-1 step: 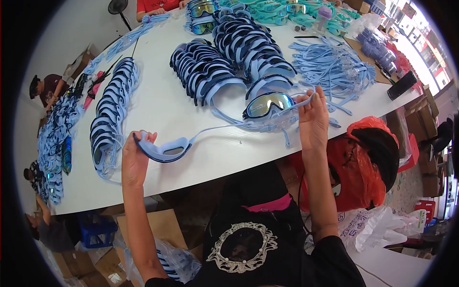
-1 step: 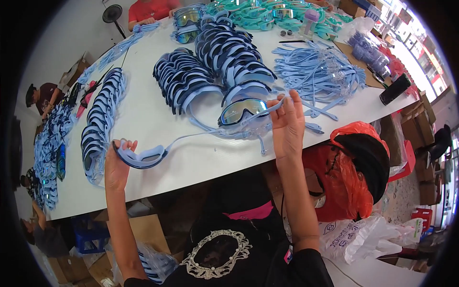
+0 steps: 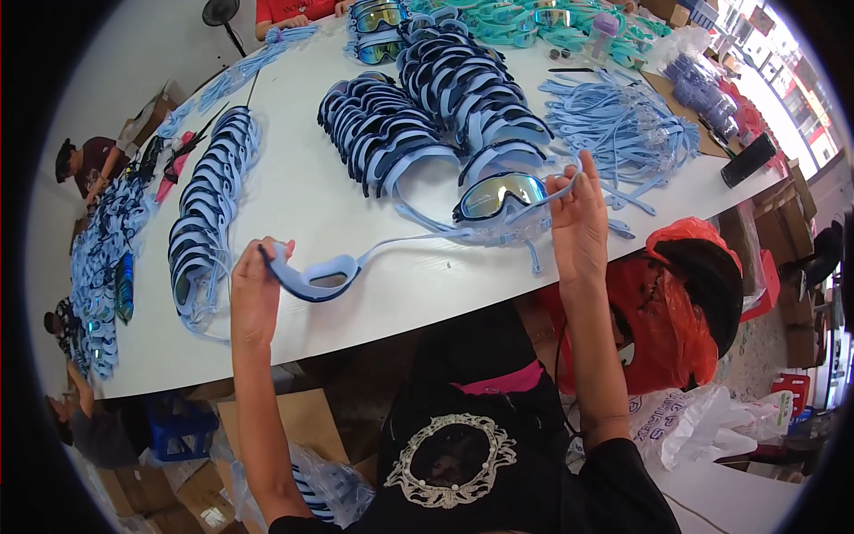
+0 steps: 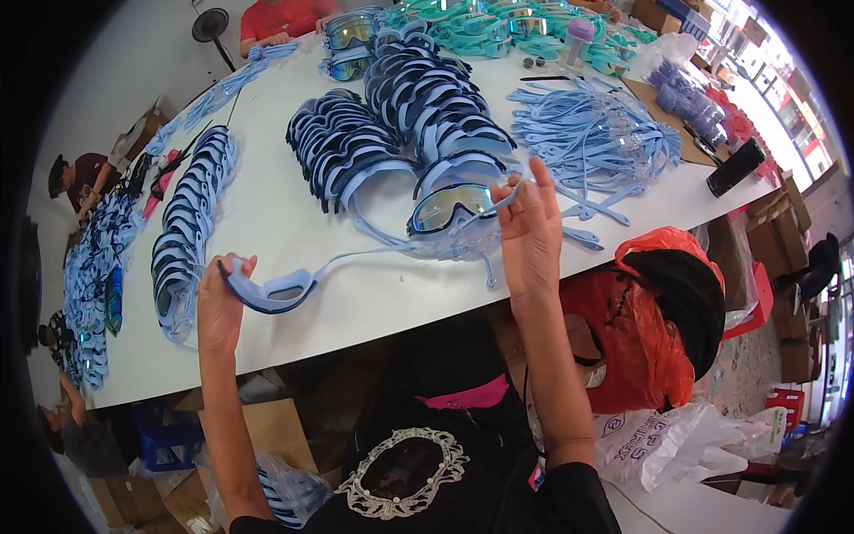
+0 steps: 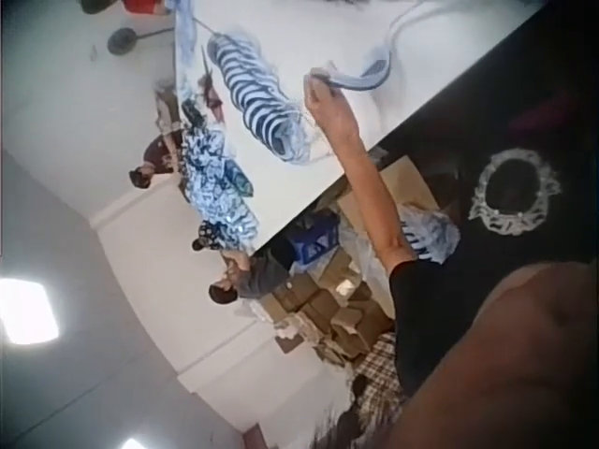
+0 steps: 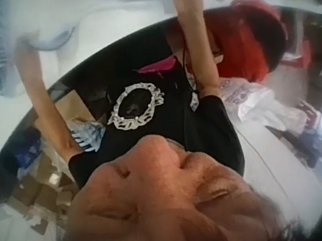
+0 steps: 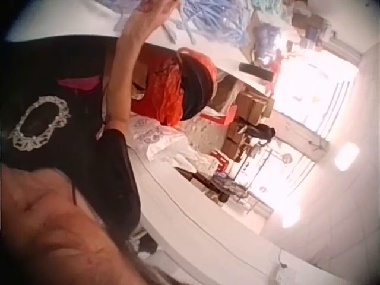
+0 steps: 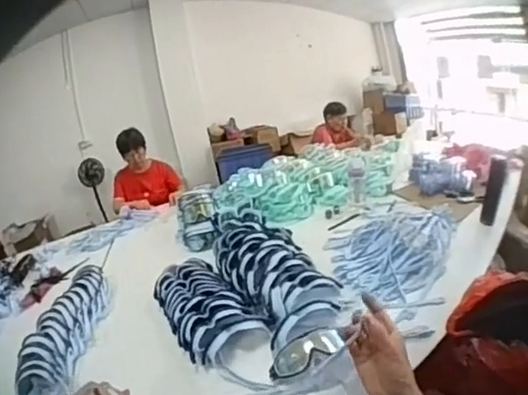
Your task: Assembling swimming goggles by attaching straps and plastic clips to the lenses.
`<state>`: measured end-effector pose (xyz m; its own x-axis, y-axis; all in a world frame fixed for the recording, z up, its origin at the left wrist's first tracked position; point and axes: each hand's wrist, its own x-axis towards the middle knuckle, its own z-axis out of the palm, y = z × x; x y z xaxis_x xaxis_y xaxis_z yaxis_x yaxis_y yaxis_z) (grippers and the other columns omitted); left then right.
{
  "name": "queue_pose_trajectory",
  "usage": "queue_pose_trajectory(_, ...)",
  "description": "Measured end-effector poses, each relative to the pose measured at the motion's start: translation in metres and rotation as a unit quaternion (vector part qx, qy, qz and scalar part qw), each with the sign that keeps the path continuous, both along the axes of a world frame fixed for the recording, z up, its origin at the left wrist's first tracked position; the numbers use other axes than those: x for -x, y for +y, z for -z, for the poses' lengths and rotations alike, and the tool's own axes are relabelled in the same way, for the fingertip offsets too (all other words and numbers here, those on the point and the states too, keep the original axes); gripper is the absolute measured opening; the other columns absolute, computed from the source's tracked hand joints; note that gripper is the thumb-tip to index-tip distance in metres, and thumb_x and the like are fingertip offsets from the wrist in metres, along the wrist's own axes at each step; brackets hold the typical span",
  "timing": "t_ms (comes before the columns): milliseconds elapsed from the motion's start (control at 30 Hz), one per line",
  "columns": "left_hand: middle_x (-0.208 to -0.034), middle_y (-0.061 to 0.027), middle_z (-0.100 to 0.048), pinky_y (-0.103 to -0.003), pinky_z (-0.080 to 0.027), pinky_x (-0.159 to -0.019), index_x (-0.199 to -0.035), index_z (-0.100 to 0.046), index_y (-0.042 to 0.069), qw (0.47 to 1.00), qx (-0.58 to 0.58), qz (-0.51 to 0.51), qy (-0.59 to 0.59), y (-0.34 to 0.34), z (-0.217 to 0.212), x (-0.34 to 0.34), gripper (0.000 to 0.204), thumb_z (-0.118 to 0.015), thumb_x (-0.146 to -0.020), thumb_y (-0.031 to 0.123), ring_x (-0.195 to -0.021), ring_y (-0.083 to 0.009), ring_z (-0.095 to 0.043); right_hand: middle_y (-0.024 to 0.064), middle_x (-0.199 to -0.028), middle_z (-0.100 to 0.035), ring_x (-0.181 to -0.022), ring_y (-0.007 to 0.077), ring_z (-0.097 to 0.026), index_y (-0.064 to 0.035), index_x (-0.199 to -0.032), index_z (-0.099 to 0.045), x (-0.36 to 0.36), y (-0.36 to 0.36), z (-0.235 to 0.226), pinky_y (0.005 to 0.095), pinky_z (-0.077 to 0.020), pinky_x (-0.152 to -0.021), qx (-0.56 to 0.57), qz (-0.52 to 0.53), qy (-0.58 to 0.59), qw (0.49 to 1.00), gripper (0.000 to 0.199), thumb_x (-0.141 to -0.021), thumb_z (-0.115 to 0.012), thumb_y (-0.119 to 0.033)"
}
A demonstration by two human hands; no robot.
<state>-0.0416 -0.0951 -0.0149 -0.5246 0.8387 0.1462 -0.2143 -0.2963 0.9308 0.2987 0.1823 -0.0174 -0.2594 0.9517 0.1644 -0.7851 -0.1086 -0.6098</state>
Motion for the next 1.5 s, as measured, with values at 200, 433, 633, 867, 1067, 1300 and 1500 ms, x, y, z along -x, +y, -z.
queue_pose_trajectory(200,-0.094,-0.0039,-0.063,-0.05,-0.033,-0.124,-0.098,-0.064,0.001,0.899,0.077,0.065,0.426,0.058,-0.064,-0.081,0.006,-0.066,-0.096,0.007,-0.091,-0.0178,-0.061,0.0039,-0.103,-0.067,-0.095,0.0116,-0.063,0.0015,-0.13,-0.067,0.014,-0.024,-0.012,0.029,-0.0527,-0.095,-0.111,-0.132,-0.076,0.982,0.028,-0.105,-0.065,-0.011)
queue_pose_trajectory(433,-0.094,-0.0032,-0.061,-0.03,-0.049,-0.088,-0.103,-0.07,-0.001,0.916,0.153,0.122,0.351,0.087,-0.071,-0.108,0.02,-0.076,-0.093,0.014,-0.088,-0.0136,-0.061,-0.0014,-0.095,-0.071,-0.084,0.0058,-0.06,-0.0004,-0.108,-0.076,0.021,-0.045,-0.017,0.0205,-0.0449,-0.077,-0.147,-0.139,-0.251,0.947,0.016,-0.096,-0.079,-0.009)
queue_pose_trajectory(633,-0.098,-0.0034,-0.061,-0.03,-0.048,-0.08,-0.115,-0.074,0.003,0.895,0.167,0.155,0.383,0.086,-0.073,-0.112,0.031,-0.082,-0.089,0.017,-0.089,-0.0141,-0.061,-0.0019,-0.086,-0.072,-0.078,0.0036,-0.06,-0.0012,-0.095,-0.077,0.027,-0.052,-0.017,0.0201,-0.0453,-0.069,-0.222,-0.137,-0.348,0.901,0.011,-0.093,-0.082,-0.011)
queue_pose_trajectory(867,-0.101,-0.0052,-0.061,-0.031,-0.049,-0.081,-0.118,-0.075,0.005,0.877,0.169,0.145,0.426,0.079,-0.067,-0.115,0.037,-0.085,-0.087,0.022,-0.093,-0.0181,-0.061,-0.0023,-0.081,-0.072,-0.076,0.0036,-0.061,-0.0007,-0.091,-0.077,0.035,-0.065,-0.022,0.0199,-0.0455,-0.069,-0.27,-0.086,-0.393,0.875,0.013,-0.091,-0.084,-0.012)
queue_pose_trajectory(1067,-0.099,-0.0061,-0.059,-0.032,-0.048,-0.08,-0.118,-0.076,0.005,0.877,0.176,0.143,0.424,0.078,-0.068,-0.112,0.035,-0.084,-0.089,0.022,-0.092,-0.0186,-0.061,-0.0031,-0.079,-0.071,-0.073,0.0027,-0.059,-0.0015,-0.09,-0.077,0.032,-0.079,-0.032,0.0202,-0.0438,-0.064,-0.299,-0.046,-0.41,0.861,0.013,-0.089,-0.086,-0.011)
queue_pose_trajectory(1300,-0.094,-0.0064,-0.058,-0.034,-0.049,-0.087,-0.11,-0.079,0.005,0.888,0.137,0.144,0.416,0.081,-0.056,-0.113,0.025,-0.083,-0.089,0.018,-0.091,-0.0209,-0.06,-0.0035,-0.076,-0.07,-0.068,0.0025,-0.056,-0.0021,-0.089,-0.077,0.034,-0.074,-0.024,0.021,-0.0411,-0.059,-0.312,-0.042,-0.414,0.854,0.014,-0.088,-0.087,-0.012)
queue_pose_trajectory(1500,-0.085,-0.0068,-0.056,-0.043,-0.043,-0.108,-0.103,-0.077,0.004,0.806,0.044,0.105,0.58,0.086,-0.041,-0.101,0.023,-0.083,-0.087,0.02,-0.089,-0.0302,-0.058,-0.0028,-0.076,-0.071,-0.068,0.0035,-0.058,-0.002,-0.089,-0.077,0.038,-0.073,-0.021,0.0221,-0.0432,-0.059,-0.32,-0.019,-0.438,0.84,0.014,-0.087,-0.087,-0.012)
